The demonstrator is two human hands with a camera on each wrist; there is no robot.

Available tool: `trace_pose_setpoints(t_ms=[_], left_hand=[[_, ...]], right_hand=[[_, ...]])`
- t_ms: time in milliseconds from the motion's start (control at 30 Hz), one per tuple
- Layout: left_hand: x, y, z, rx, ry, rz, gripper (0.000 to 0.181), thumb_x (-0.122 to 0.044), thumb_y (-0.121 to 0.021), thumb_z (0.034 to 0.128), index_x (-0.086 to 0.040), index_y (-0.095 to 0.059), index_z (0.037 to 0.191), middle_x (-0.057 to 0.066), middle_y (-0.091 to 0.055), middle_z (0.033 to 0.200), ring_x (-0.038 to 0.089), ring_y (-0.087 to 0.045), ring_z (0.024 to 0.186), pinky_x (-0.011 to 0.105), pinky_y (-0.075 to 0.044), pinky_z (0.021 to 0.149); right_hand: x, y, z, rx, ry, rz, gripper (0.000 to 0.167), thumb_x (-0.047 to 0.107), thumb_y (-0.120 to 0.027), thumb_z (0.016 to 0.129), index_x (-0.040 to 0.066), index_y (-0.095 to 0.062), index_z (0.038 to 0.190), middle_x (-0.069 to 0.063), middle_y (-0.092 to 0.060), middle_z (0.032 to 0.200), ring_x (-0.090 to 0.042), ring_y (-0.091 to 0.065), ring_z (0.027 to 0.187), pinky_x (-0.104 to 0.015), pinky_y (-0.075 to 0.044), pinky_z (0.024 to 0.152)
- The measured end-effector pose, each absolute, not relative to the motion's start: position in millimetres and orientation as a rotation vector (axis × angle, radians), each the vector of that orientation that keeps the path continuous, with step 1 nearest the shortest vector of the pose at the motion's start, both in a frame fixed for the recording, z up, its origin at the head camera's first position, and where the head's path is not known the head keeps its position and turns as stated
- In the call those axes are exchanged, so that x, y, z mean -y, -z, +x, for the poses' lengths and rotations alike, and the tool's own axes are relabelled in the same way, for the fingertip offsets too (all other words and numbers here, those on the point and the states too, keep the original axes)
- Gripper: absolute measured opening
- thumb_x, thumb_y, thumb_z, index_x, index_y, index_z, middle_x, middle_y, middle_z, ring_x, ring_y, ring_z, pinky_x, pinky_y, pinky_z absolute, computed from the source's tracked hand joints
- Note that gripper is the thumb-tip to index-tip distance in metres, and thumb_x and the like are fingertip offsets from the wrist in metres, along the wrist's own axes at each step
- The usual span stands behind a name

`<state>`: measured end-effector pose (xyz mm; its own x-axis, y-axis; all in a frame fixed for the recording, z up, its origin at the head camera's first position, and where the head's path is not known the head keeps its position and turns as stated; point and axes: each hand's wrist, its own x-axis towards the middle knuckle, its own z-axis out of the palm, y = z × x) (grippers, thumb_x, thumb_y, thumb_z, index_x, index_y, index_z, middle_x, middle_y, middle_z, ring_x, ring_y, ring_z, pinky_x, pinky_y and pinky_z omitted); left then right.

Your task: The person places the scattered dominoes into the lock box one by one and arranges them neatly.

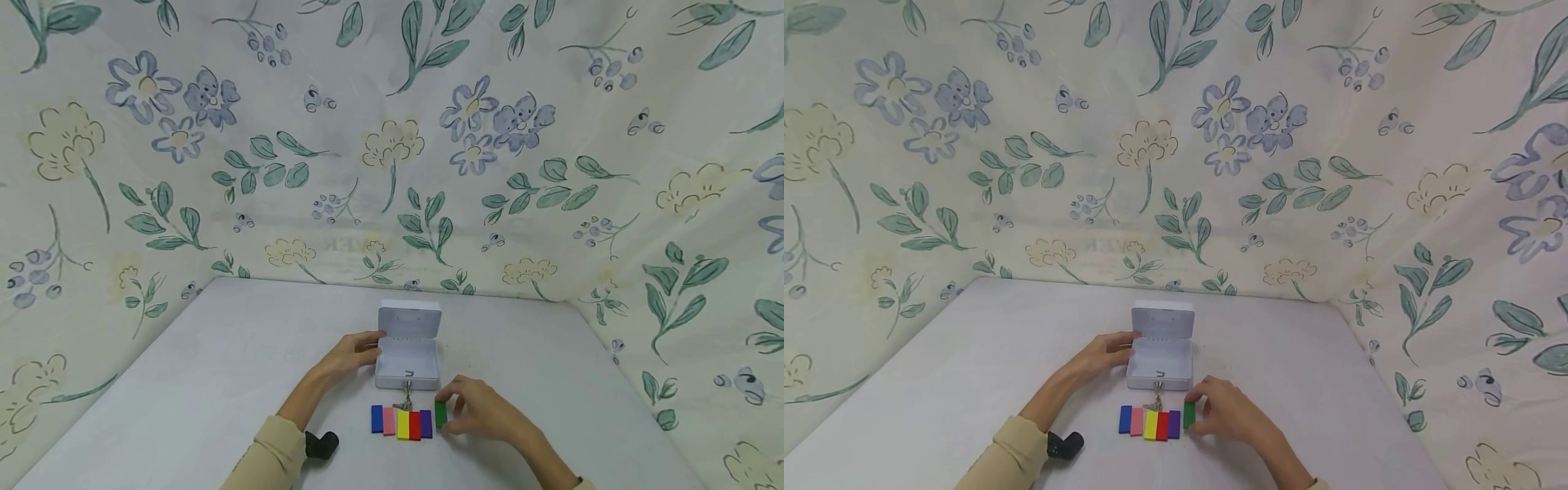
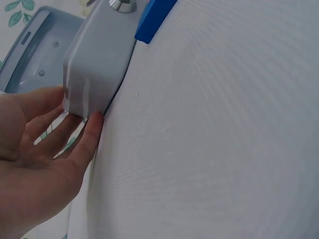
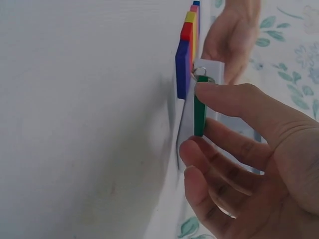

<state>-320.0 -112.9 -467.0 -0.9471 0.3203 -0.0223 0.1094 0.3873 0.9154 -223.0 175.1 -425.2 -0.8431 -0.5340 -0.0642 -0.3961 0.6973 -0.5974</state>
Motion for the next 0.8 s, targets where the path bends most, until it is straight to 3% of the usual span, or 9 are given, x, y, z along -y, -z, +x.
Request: trace_pose_setpoints(t_ms=[233,633,800], left_hand=[[113,468,-321,-2.445,-1.594,0.388,0.044,-0.017,-0.063,0.0952,-0.011,-0.056,0.139,0.015,-0.053,0.144,0.035,-0.052,0.132,0.051,-0.043,0.109],[114,467,-320,-2.431,-1.598,0.407,0.046,-0.018,-0.062,0.0957,-0.009,-0.053,0.140,0.018,-0.051,0.146,0.035,-0.054,0.129,0.050,-0.046,0.106],[114,466,-320,-2.437,-1.597,0.414,0.046,-0.017,-0.062,0.0955,-0.009,-0.054,0.140,0.018,-0.051,0.146,0.035,-0.054,0.130,0.050,-0.046,0.107]], right_hand=[[-179,417,-227,-2.648,0.942,-0.745,0.042,0.015,-0.081,0.078,0.004,-0.068,0.117,-0.004,-0.068,0.109,-0.019,-0.062,0.088,-0.030,-0.059,0.075],[-185,414,-235,-2.676,0.974,-0.813,0.042,0.018,-0.079,0.081,0.005,-0.066,0.119,-0.005,-0.068,0.111,-0.018,-0.064,0.087,-0.023,-0.058,0.073],[-186,413,-238,-2.693,0.982,-0.856,0.041,0.018,-0.079,0.081,0.005,-0.066,0.119,-0.007,-0.069,0.111,-0.017,-0.065,0.086,-0.029,-0.059,0.075]])
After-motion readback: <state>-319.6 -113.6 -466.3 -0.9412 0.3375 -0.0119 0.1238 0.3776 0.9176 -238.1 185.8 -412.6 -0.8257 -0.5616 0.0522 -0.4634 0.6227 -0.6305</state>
